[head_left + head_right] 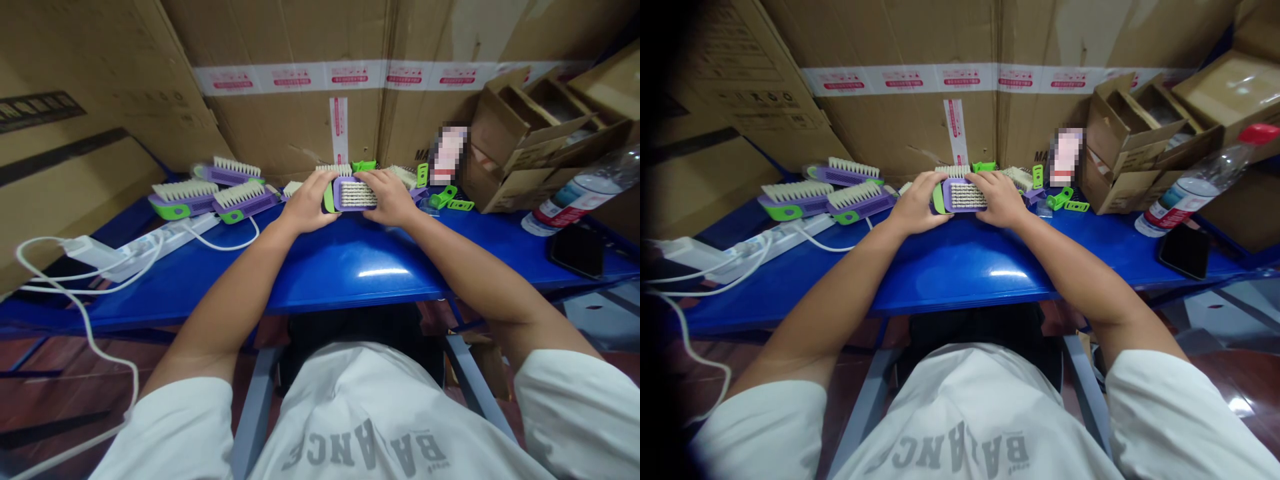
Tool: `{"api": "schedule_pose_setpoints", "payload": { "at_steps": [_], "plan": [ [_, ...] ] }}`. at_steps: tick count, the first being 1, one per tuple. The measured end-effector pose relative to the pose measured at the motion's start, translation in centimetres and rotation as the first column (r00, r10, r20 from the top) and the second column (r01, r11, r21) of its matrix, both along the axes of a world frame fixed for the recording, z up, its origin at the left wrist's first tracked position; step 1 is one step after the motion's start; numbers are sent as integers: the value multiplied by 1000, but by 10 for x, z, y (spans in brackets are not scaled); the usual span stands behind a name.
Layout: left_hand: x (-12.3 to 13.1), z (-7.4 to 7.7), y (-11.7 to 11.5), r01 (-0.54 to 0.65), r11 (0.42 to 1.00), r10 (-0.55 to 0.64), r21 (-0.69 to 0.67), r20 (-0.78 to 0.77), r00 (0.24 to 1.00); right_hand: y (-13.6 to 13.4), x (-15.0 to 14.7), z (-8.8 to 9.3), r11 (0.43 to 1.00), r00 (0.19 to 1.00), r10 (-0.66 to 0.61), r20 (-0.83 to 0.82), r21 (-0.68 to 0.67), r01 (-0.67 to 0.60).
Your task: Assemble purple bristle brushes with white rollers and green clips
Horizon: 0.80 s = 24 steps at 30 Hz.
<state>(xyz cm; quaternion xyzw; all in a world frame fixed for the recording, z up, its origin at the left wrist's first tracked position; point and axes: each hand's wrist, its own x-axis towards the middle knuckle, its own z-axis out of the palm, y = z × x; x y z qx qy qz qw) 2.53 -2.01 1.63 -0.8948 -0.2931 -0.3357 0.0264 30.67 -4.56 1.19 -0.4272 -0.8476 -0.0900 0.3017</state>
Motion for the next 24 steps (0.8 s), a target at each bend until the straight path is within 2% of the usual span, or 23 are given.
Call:
{"api": "schedule_pose_setpoints", "payload": {
  "at_steps": [5,14,24],
  "plan": [
    [0,0,0,9,1000,-9,27,-4,1000,-2,-1,2,1000,1000,3,12,-2,-3],
    [3,-2,-2,0,1000,0,8,-15,1000,-5,-2,3,1000,1000,17,26,8,-17],
    [3,-2,1,44,998,-46,-43,-51,998,-6,-4,2,999,997,44,62,0,-44]
  ]
}}
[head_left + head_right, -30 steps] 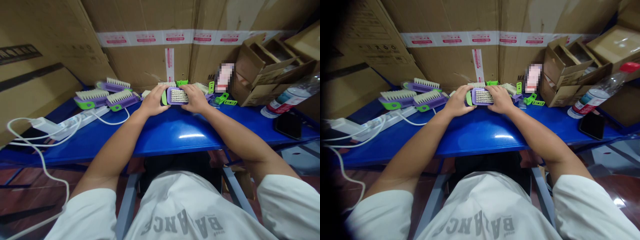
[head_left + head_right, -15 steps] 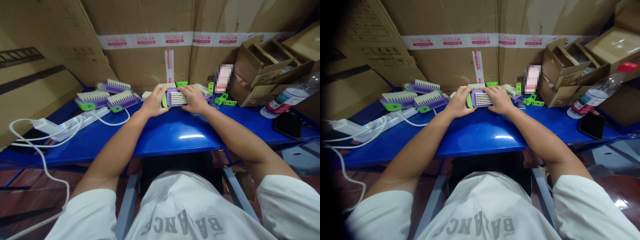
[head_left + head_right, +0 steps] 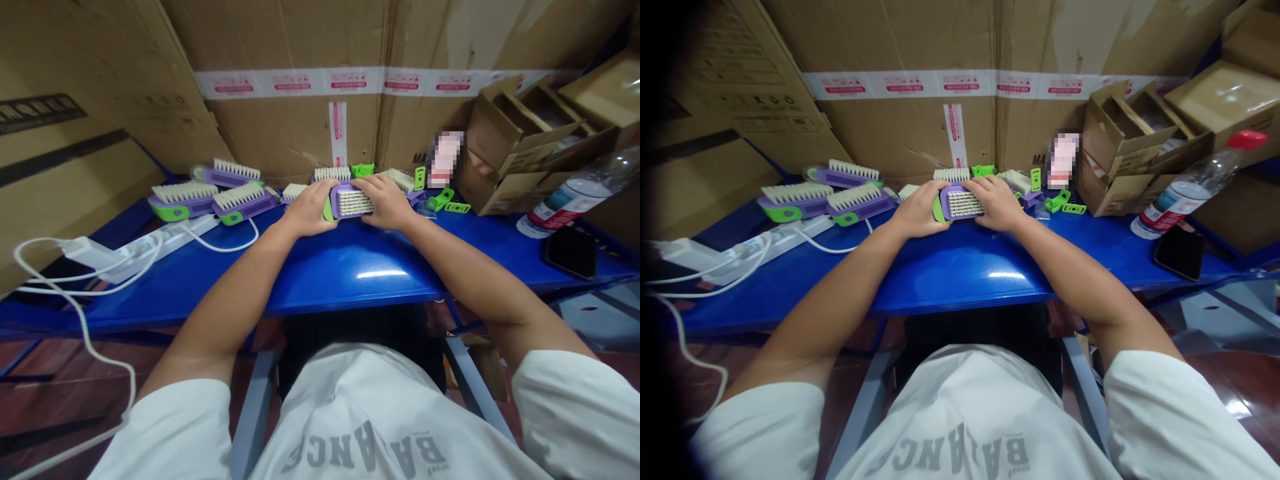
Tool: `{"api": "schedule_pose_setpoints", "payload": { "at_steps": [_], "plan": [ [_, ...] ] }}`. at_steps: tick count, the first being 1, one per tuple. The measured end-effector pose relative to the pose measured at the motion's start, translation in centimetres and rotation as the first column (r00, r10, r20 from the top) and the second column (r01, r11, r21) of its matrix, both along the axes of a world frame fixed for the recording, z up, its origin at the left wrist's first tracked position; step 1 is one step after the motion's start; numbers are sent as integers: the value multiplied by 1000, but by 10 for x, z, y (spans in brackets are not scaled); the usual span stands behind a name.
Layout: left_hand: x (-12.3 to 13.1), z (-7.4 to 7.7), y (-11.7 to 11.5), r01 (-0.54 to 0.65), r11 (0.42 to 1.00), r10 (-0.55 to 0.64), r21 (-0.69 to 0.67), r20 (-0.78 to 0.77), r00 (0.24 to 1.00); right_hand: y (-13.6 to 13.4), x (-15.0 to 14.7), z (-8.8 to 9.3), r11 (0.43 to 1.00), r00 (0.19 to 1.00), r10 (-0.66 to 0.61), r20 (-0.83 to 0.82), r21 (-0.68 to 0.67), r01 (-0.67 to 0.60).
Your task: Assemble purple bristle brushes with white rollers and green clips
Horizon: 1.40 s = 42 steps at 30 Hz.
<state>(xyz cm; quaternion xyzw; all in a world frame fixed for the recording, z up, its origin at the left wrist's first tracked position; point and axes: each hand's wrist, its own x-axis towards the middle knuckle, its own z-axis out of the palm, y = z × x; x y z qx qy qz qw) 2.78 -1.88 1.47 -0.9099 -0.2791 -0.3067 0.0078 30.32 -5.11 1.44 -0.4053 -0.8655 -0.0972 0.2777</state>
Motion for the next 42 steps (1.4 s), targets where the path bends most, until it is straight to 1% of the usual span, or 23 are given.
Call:
{"api": "schedule_pose_setpoints", "payload": {
  "at_steps": [10,16,22,26,32,42],
  "plan": [
    [0,-5,5,81,996,-81,33,-21,997,0,-1,-2,1000,1000,27,3,-12,-27],
    [0,-6,6,62,998,-61,31,-45,997,2,-1,-2,997,998,68,5,-31,-68],
    [-1,-4,5,89,995,-87,49,-44,995,3,-1,-5,998,998,56,16,-14,-56],
    [-1,-3,4,78,997,-76,29,-58,995,4,-1,-7,997,997,73,5,-14,-73],
    [-2,-1,2,85,996,-83,31,-67,994,4,-1,-7,998,998,64,9,-9,-64],
    [-4,-4,4,85,996,-84,21,-62,995,4,-1,-8,998,998,62,13,-10,-61]
  ]
}}
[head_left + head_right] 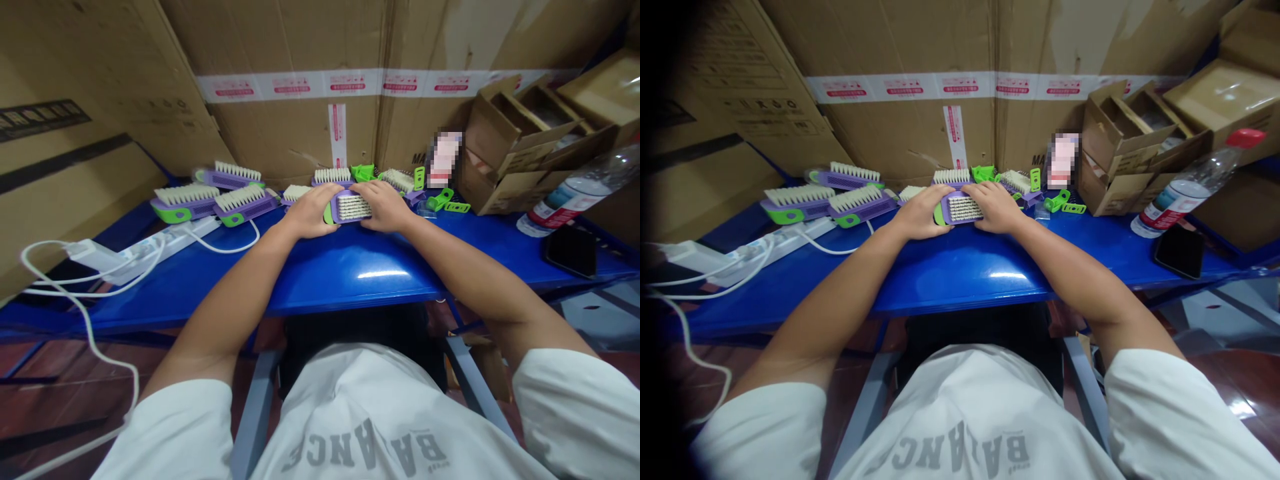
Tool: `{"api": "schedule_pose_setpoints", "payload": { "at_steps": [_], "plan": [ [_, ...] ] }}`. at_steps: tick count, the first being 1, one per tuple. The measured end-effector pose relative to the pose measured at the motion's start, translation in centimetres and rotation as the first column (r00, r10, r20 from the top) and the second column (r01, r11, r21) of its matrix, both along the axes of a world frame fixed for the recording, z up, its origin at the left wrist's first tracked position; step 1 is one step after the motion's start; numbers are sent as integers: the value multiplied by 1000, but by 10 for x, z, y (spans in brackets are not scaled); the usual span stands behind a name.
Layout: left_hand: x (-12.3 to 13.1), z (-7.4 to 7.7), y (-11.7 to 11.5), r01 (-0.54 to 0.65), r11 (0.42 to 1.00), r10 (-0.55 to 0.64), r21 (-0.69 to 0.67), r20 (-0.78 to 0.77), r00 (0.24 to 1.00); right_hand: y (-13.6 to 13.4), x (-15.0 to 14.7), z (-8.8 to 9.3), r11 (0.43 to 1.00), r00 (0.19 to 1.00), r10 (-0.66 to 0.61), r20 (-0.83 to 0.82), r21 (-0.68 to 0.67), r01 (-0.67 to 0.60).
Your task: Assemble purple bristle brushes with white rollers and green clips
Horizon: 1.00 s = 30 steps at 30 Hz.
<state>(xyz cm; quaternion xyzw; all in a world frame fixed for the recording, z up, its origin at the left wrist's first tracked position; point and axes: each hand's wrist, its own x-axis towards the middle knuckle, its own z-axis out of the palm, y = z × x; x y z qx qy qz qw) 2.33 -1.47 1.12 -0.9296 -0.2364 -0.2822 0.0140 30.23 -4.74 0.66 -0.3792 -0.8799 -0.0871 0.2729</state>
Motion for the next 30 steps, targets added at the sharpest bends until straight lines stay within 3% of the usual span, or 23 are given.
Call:
{"api": "schedule_pose_setpoints", "payload": {
  "at_steps": [30],
  "plan": [
    [2,-6,1,35,999,-35,-17,-11,999,5,4,-5,998,998,55,42,7,-55]
  ]
}}
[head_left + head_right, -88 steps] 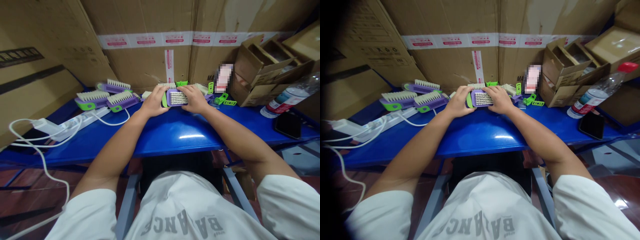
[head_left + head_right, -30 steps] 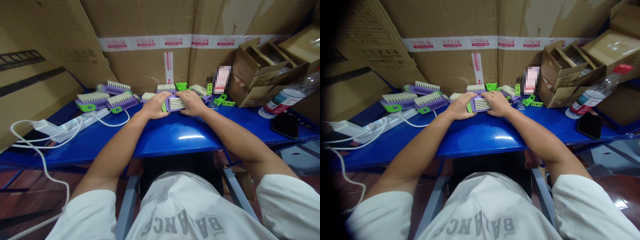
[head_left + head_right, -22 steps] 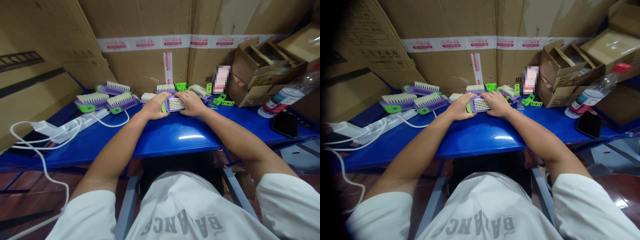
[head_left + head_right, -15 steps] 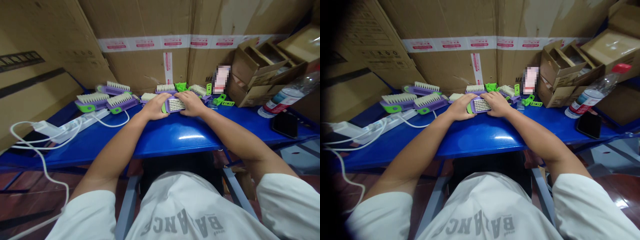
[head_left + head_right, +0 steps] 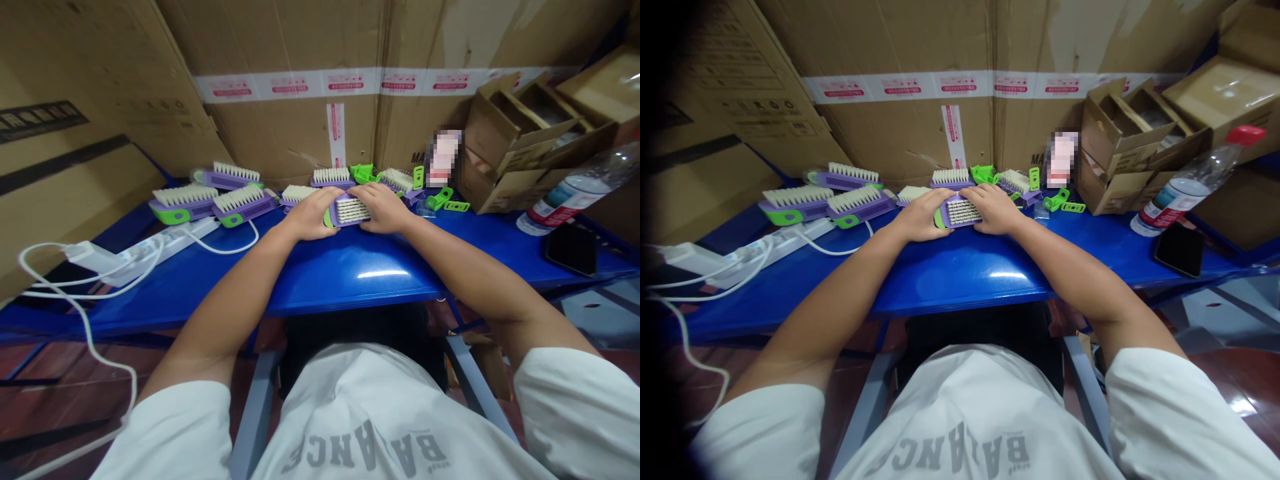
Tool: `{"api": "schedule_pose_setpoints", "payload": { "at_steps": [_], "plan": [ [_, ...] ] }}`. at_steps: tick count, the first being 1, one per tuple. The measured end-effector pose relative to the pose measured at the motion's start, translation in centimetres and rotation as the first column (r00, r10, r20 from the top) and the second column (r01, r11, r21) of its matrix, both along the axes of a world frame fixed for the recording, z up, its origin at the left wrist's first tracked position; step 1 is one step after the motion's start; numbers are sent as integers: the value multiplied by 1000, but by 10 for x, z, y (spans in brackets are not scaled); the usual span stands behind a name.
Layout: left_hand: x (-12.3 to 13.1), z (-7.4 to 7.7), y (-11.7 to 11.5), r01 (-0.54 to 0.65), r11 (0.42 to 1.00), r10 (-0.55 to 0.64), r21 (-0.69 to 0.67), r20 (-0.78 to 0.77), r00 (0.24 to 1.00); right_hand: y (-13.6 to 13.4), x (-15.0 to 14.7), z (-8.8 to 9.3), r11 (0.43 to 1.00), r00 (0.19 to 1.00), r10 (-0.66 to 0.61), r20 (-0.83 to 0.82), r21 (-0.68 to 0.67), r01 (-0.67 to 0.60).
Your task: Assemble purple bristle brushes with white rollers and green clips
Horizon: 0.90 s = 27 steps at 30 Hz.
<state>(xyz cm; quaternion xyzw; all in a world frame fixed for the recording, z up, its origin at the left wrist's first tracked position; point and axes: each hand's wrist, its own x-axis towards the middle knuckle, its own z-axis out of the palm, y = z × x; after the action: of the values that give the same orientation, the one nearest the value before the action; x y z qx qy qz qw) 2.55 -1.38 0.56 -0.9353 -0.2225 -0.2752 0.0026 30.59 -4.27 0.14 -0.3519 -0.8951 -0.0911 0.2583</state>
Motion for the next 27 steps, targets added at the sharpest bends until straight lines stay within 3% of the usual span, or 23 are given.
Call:
{"api": "schedule_pose_setpoints", "payload": {
  "at_steps": [20,27],
  "plan": [
    [2,2,-3,4,1000,-4,-4,-3,1000,-1,-1,2,1000,1000,3,-2,1,-3],
    [0,11,-7,-81,997,82,-8,70,994,0,3,9,998,997,-60,-46,-28,59]
  ]
}}
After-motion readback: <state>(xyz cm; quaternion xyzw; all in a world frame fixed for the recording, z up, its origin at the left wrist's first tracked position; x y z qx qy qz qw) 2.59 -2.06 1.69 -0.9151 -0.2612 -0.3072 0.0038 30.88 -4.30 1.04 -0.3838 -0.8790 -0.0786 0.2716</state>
